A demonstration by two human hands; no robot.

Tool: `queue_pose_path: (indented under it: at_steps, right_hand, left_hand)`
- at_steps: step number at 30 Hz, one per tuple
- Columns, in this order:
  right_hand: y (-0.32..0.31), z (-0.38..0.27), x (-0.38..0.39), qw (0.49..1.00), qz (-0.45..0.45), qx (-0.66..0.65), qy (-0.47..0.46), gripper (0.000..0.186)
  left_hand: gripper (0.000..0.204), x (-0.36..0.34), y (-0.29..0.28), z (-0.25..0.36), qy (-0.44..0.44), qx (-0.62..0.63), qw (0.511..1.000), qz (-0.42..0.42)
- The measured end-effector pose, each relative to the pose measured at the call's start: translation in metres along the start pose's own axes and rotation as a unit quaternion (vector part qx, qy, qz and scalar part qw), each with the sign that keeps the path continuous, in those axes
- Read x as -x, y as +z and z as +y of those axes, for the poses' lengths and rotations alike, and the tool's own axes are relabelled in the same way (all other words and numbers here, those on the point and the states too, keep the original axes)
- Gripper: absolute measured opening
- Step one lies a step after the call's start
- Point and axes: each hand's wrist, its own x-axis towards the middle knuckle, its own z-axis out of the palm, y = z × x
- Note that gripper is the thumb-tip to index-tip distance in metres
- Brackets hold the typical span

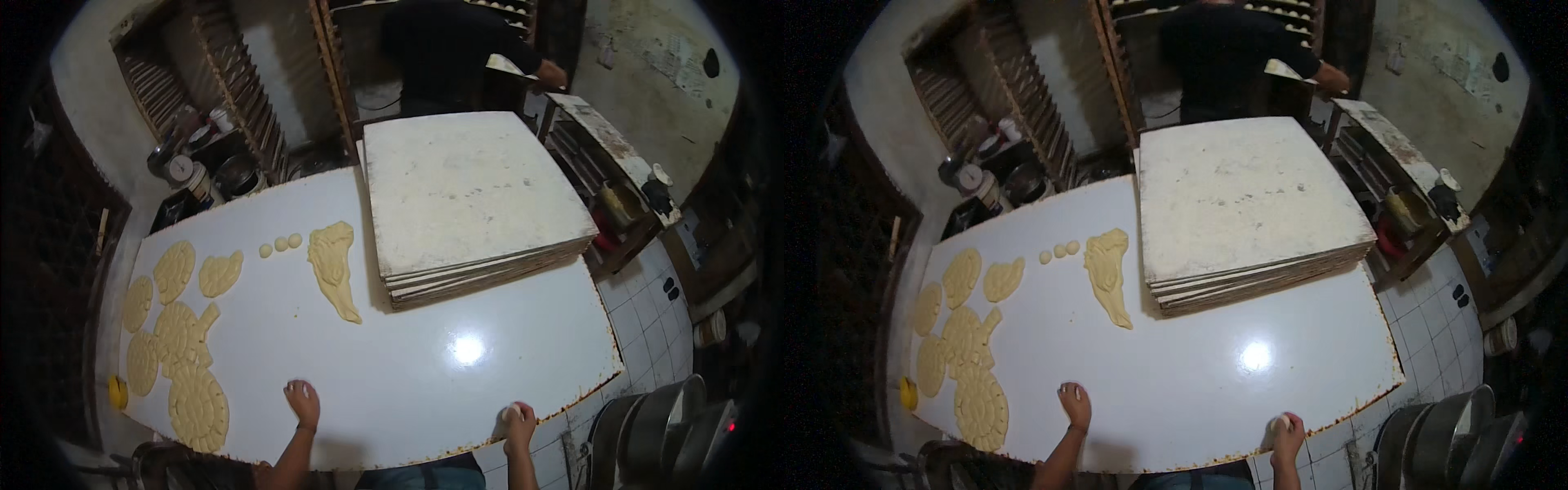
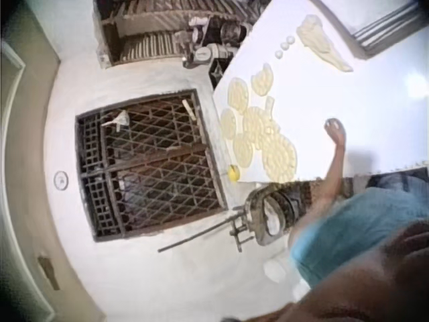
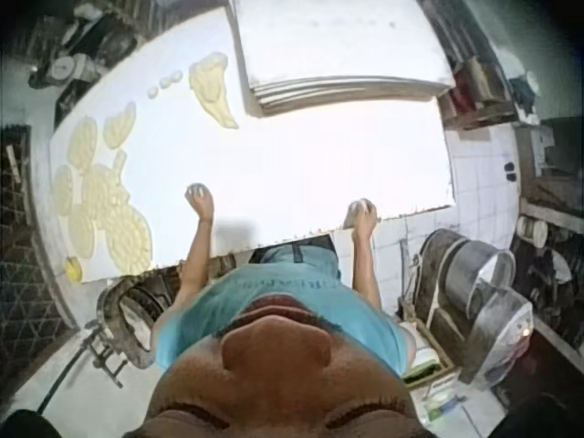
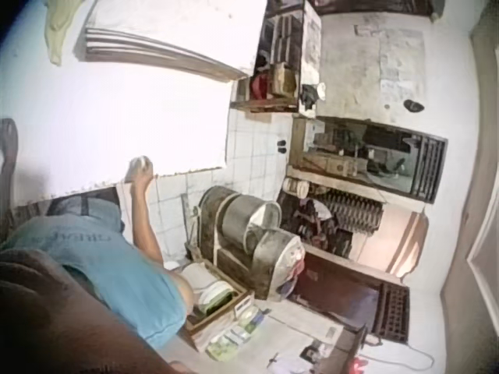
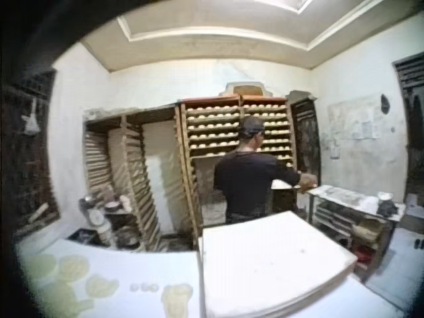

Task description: The person prepares bread by pulling portions of dough from a larger mass, shaping them into balls, and arranging them on wooden boards.

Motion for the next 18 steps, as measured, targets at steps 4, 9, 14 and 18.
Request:
queue_pose_path:
  at_steps: [4, 9, 14, 18]
  right_hand:
    - [0.080, -0.076, -0.053, 0.949, -0.096, -0.209, 0.217, 0.030]
    - [0.199, -0.175, -0.131, 0.918, -0.359, 0.133, -0.108, 0.039]
    - [0.272, -0.212, -0.173, 0.721, -0.326, 0.313, -0.525, 0.048]
    - [0.275, -0.204, -0.189, 0.662, -0.307, 0.449, -0.515, 0.052]
  left_hand:
    - [0.002, 0.034, 0.033, 0.049, 0.070, 0.071, 0.995, -0.025]
    - [0.010, 0.037, 0.001, -0.005, 0.013, -0.005, 0.998, -0.056]
    - [0.020, 0.020, 0.032, 0.055, -0.105, 0.070, 0.991, 0.047]
    - [0.024, 0.046, 0.019, 0.069, -0.248, 0.220, 0.941, 0.064]
